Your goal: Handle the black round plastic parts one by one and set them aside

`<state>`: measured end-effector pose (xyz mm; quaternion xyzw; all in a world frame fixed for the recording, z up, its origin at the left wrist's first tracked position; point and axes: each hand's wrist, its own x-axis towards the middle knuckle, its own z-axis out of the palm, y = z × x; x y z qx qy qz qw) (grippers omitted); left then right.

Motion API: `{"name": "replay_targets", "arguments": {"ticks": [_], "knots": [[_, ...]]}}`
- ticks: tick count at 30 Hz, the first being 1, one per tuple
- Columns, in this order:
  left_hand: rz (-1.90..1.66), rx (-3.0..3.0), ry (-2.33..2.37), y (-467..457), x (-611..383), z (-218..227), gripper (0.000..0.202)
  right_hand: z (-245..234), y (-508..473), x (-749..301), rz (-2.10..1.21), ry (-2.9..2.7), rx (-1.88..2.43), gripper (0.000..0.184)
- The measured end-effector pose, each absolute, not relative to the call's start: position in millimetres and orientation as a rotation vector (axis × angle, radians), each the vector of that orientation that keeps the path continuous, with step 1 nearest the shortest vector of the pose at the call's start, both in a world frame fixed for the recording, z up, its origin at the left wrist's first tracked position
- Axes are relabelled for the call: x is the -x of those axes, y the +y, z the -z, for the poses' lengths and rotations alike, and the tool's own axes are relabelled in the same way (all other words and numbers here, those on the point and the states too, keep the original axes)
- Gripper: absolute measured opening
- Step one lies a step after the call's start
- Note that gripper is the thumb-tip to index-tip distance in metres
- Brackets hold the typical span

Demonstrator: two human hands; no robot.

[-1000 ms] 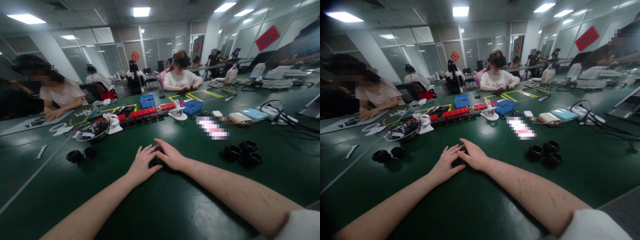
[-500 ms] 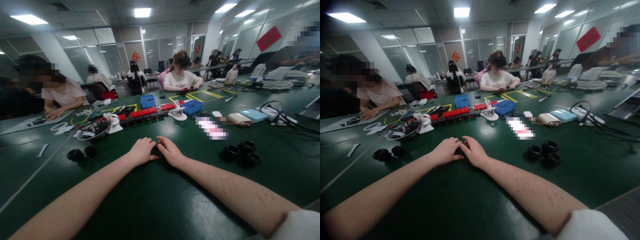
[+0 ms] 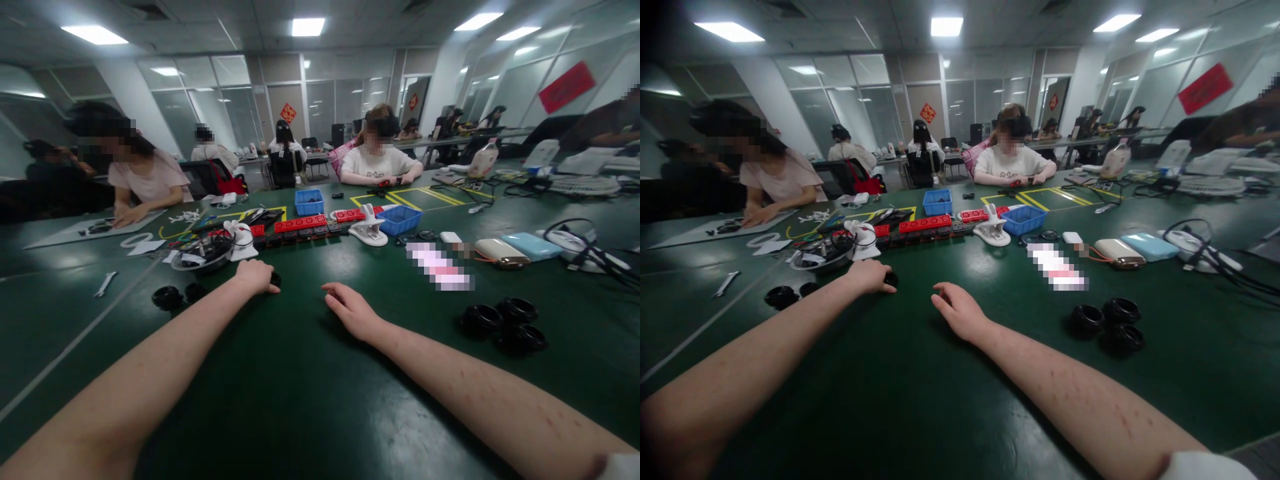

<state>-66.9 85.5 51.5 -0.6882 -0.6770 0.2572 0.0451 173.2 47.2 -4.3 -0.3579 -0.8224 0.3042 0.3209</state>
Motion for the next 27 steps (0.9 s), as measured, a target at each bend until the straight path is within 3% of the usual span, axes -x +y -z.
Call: {"name": "replay_targets", "arguments": {"ticks": [8, 16, 20, 27], "knots": [[-0.853, 2.03, -2.152, 76.7, 107.2, -56.0, 0.027, 0.1, 44.2, -169.8, -0.778, -2.252, 0.962, 0.031], [-0.698, 2.003, -2.222, 63.8, 127.0, -55.9, 0.026, 1.0, 44.0, -168.3, -0.7, -2.354, 0.951, 0.025], [-0.451, 2.052, -2.199, 52.2, 132.4, -63.3, 0.028, 0.5, 43.2, -167.8, -0.669, -2.386, 0.938, 0.022], [0.29, 1.988, -2.114, 21.1, 161.4, -75.6, 0.044, -0.2, 45.7, -165.7, -0.66, -2.423, 0.922, 0.018]]}}
